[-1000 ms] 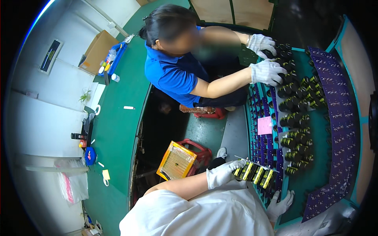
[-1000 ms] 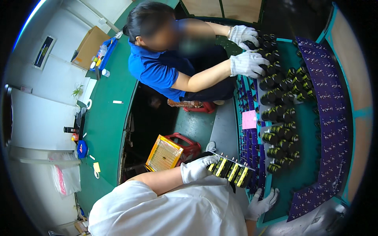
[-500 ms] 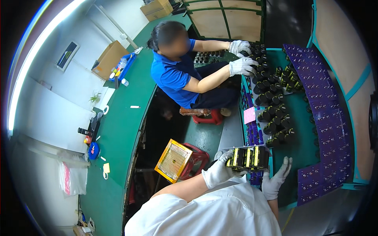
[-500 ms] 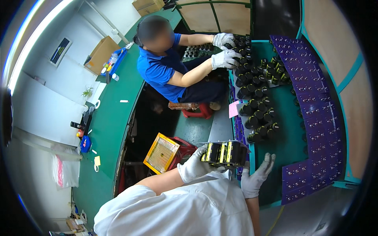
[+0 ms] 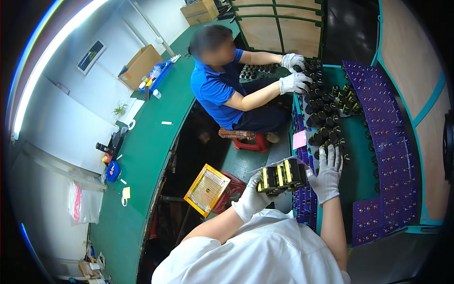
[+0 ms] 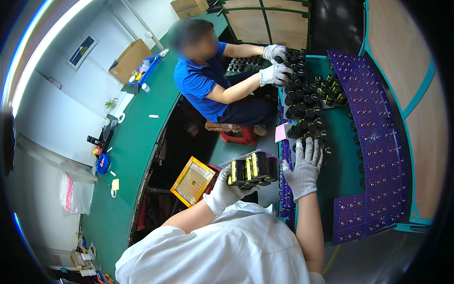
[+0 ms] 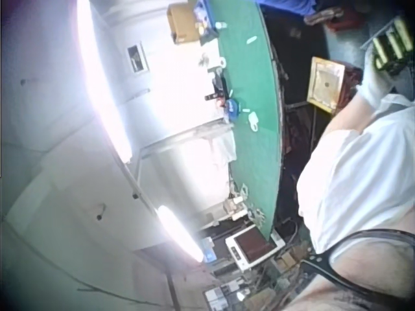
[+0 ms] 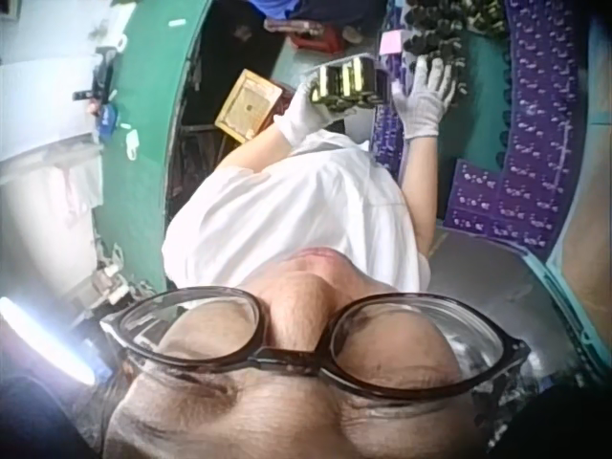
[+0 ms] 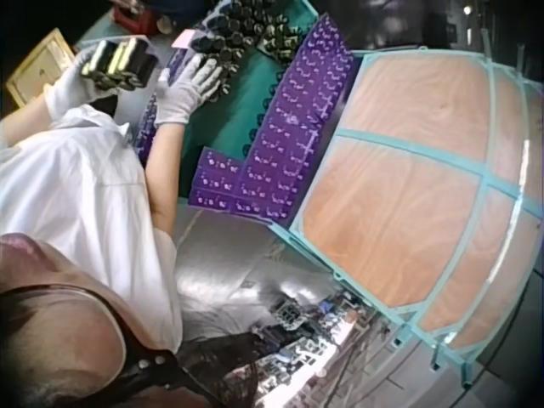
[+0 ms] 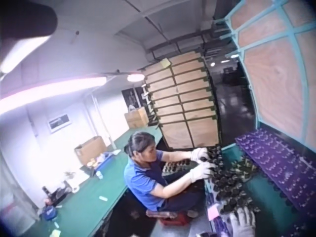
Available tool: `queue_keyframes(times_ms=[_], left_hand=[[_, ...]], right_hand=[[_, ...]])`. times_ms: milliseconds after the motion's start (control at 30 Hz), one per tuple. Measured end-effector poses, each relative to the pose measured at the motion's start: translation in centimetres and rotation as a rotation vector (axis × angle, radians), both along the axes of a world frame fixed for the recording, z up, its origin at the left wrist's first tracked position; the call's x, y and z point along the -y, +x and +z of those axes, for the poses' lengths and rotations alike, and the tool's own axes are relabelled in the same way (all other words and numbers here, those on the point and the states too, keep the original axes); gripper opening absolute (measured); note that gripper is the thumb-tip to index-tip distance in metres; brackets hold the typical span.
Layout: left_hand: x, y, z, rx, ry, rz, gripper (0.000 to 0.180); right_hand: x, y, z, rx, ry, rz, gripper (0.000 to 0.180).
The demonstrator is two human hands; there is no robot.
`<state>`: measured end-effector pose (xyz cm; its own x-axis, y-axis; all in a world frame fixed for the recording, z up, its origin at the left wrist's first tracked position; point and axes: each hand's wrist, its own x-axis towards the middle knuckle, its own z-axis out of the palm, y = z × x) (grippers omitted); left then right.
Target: The person picks up purple circuit boards from a green tray and places them into a teal rack. They handle the boards one by one, aligning them with other boards already in the rack. The person wears white gloves and works at a green table in a factory setting.
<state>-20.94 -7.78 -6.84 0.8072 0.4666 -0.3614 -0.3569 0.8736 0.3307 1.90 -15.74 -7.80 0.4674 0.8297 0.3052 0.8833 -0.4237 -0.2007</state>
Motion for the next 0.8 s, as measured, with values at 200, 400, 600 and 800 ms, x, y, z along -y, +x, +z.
queue_keyframes(times_ms=[200, 400, 600, 800], left_hand=[[-2.9, -0.6, -1.0, -0.028, -0.026, 0.018, 0.052], [-8.6, 2.3, -1.7, -0.08, -0.019, -0.072, 0.051], [-15.6, 6.5, -2.8, 0.083, 0.01, -0.199, 0.053], [-21.7, 11.1, -1.9, 0.096, -0.072, -0.247, 0.054]], right_hand=[[0.3, 1.5, -0.7, -0.035, 0.053, 0.041, 0.072], [-0.5, 1.9, -0.4, -0.094, 0.101, 0.028, 0.066], [-1.6, 1.9, 0.9, -0.169, 0.025, -0.085, 0.065], [-2.0, 1.9, 0.9, -0.16, -0.015, -0.149, 0.065]])
